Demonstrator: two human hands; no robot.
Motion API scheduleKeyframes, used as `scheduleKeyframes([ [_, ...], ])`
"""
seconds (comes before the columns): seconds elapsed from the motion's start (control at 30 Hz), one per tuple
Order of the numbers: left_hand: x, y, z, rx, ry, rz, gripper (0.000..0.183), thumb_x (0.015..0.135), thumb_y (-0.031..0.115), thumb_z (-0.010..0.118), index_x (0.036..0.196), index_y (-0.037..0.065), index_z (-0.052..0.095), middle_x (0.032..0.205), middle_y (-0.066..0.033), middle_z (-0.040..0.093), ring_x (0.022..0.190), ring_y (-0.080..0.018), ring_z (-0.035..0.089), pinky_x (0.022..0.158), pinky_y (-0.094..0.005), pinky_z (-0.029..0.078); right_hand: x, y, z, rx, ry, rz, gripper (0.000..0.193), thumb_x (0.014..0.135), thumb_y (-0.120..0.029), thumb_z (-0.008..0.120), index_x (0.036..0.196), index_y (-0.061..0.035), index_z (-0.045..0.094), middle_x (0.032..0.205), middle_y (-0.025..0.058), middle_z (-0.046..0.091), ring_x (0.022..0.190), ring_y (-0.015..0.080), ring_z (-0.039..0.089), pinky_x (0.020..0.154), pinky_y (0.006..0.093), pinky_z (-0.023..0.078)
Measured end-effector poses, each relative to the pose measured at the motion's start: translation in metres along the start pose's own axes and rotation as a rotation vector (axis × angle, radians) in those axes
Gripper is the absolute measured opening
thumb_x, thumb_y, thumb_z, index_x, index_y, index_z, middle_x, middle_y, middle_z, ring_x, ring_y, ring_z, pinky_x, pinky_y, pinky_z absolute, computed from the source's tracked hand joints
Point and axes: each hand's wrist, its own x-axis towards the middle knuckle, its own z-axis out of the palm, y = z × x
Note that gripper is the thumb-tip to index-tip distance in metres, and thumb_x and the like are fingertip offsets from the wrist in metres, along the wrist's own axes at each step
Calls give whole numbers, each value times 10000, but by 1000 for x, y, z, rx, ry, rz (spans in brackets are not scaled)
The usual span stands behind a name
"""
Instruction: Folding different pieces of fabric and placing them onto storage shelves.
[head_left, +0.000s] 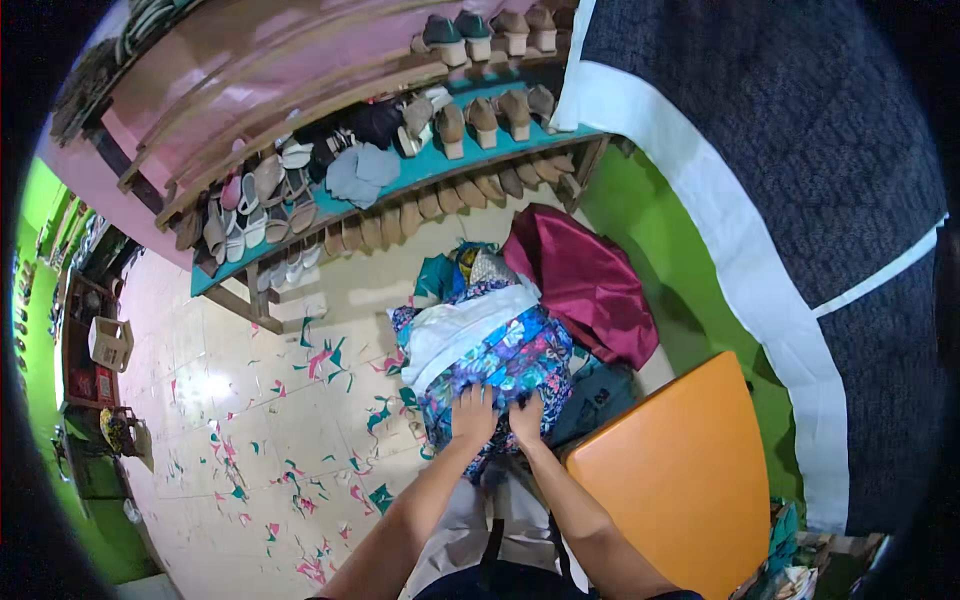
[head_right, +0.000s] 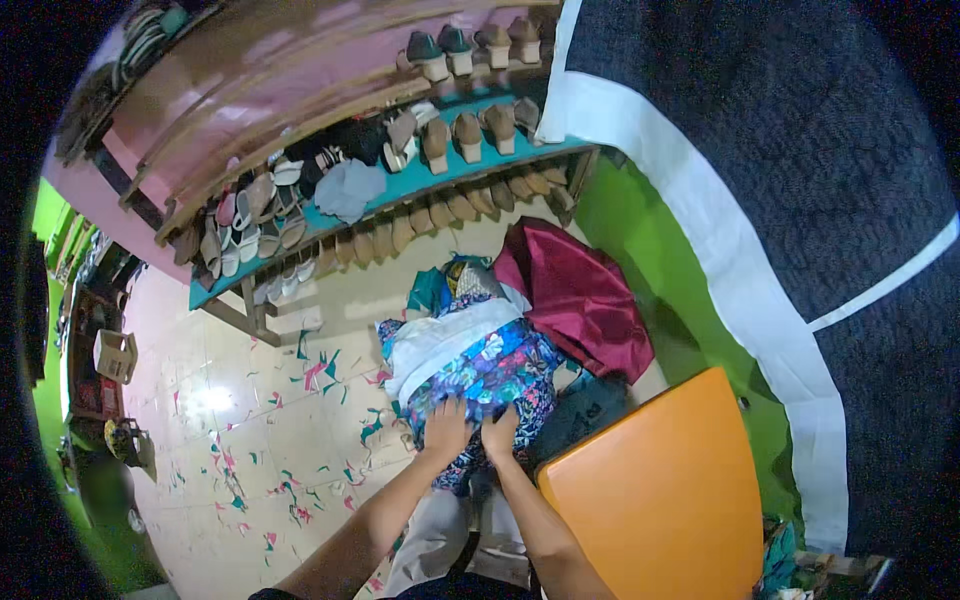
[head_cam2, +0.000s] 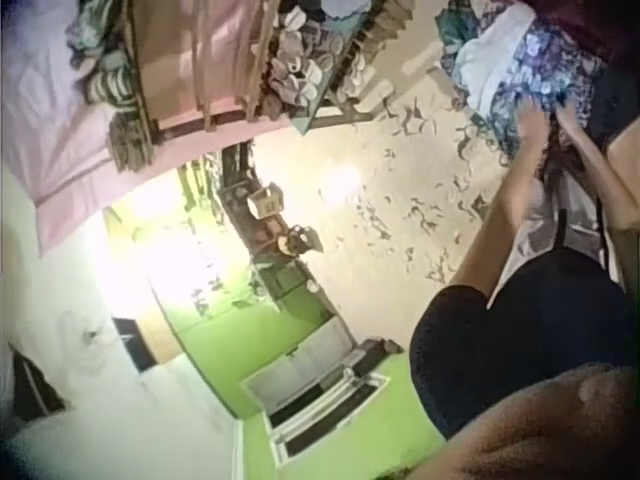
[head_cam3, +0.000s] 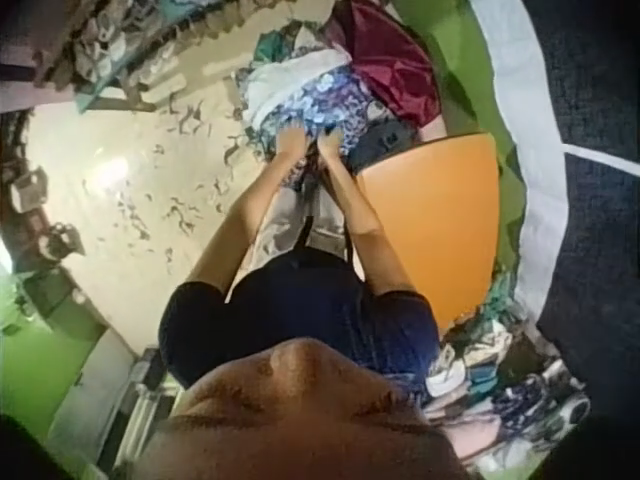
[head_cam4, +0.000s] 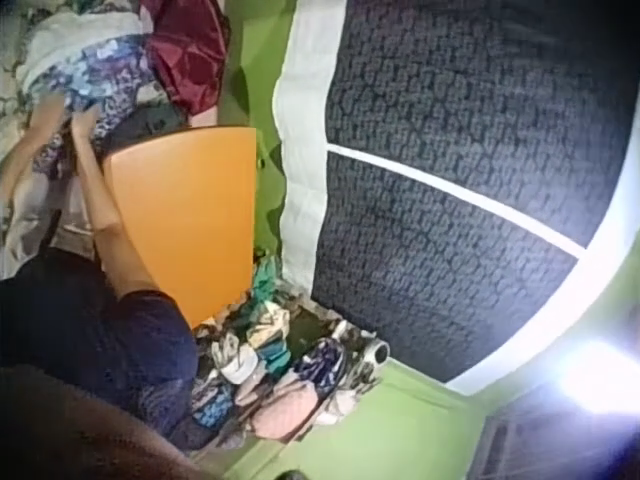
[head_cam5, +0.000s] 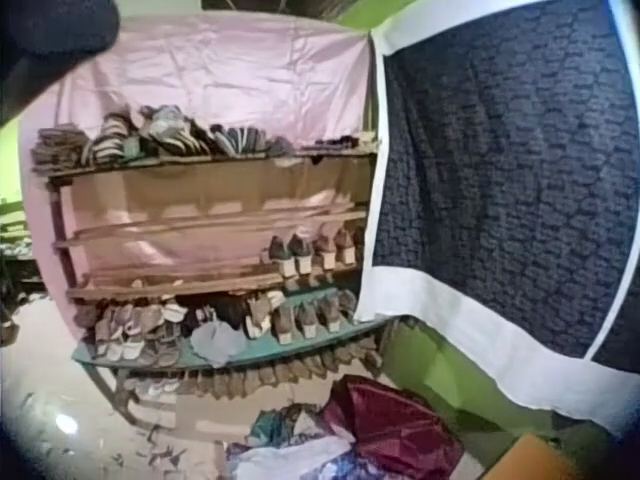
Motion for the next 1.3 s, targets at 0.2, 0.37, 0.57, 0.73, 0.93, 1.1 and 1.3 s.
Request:
scheduleKeyframes([
  [0.2,15,-12,14,-71,-257,-250,527,738,284,590,1182,40,446,1028,-138,520,871,-303,576,754,-427,439,4,-48,-3,690,-137,703,217,765,-105,605,943,-99,481,783,19,535,625,111,513,568,240,419],
  [0.37,21,-7,8,-154,-166,-94,120,760,158,503,762,50,554,783,-123,590,720,-309,599,611,-409,478,9,-59,-33,883,-276,806,115,796,-185,610,833,-149,507,712,-13,526,677,107,514,620,256,416],
  [0.57,4,27,-45,-398,55,162,138,766,175,526,727,50,571,755,-121,573,703,-308,580,637,-392,475,25,-101,-53,1435,-376,867,210,835,-210,529,986,-65,548,893,71,611,787,235,585,732,370,466],
  [0.73,-1,24,-89,-515,107,122,124,767,160,546,791,44,582,790,-118,567,747,-306,562,684,-389,451,35,-143,-67,1430,-473,871,228,819,-160,530,989,-9,546,961,138,600,873,294,566,846,417,422],
  [0.93,-14,0,-135,-540,253,37,292,773,113,528,1058,52,506,991,-137,519,839,-333,546,723,-400,448,40,-209,-82,1479,-246,725,224,867,-143,455,1026,0,523,1010,121,581,933,263,553,881,423,404],
  [1.1,-30,-35,-150,-474,236,32,390,777,109,515,1156,69,431,1122,-165,442,909,-368,522,756,-431,440,28,-245,-94,1544,-305,638,252,872,-125,430,1068,16,502,1054,145,566,967,279,546,889,439,402],
  [1.3,-43,-53,-173,-328,227,111,525,766,123,543,1234,33,322,1217,-186,360,1042,-378,451,816,-434,424,35,-303,-124,1675,-364,454,263,869,-116,433,1080,34,478,1064,174,553,981,303,531,907,453,388],
])
